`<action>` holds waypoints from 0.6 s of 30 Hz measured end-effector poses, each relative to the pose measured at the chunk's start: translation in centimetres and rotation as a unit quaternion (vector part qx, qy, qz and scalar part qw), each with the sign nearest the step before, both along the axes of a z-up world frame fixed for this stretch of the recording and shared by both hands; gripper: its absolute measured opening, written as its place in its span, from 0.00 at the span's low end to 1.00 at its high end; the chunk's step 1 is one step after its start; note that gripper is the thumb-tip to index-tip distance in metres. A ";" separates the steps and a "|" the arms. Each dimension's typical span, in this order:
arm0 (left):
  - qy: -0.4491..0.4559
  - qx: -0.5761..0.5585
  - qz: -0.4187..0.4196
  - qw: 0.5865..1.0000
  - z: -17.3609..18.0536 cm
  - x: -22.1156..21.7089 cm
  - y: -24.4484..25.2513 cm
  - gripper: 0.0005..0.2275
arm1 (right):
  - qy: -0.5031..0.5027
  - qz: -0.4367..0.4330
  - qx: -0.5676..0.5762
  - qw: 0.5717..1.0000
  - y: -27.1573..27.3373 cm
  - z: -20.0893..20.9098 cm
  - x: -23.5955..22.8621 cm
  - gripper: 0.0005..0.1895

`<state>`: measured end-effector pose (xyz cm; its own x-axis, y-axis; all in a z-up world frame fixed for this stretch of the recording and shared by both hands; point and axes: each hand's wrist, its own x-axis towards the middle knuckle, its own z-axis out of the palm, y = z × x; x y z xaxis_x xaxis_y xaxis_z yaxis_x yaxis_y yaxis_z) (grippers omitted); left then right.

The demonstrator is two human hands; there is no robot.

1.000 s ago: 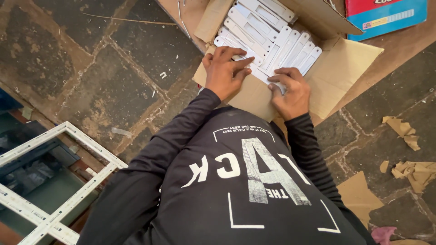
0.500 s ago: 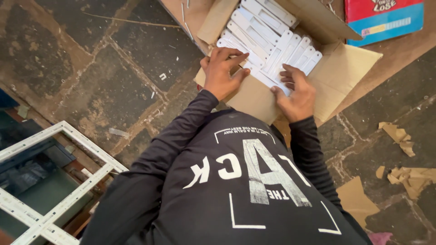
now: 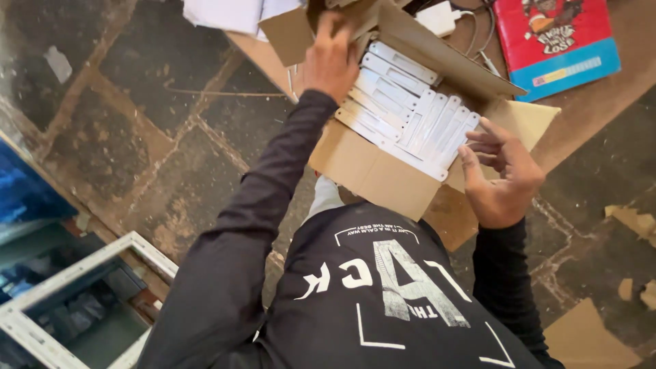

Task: The person repeatedly picks up white plastic parts from a cardboard box, inspects them, and places them back into the box in a more organized arrangement. The person handles the parts one at a time and occasionally shifts the box contents to create space.

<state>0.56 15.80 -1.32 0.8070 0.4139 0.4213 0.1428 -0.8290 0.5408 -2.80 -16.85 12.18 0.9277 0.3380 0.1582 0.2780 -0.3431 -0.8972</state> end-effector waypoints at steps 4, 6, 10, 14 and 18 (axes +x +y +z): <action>0.165 0.057 0.019 0.984 -6.3 6.4 3.0 0.20 | -0.009 -0.027 -0.011 1.000 -0.7 0.6 -1.5 0.22; 0.265 0.052 0.001 0.963 -9.5 8.6 4.9 0.18 | 0.003 -0.046 -0.013 0.999 -1.1 0.3 -2.0 0.22; 0.236 -0.006 -0.004 0.972 -14.0 10.2 6.9 0.29 | 0.044 -0.098 -0.029 0.994 -2.8 -0.7 -3.5 0.21; 0.145 0.044 0.039 0.988 -14.2 9.5 7.3 0.38 | 0.058 -0.125 -0.021 0.990 -4.4 -1.3 -3.4 0.21; 0.143 0.058 0.041 0.987 -12.4 9.6 6.6 0.39 | 0.023 -0.111 -0.040 0.993 -5.5 -0.9 -1.7 0.19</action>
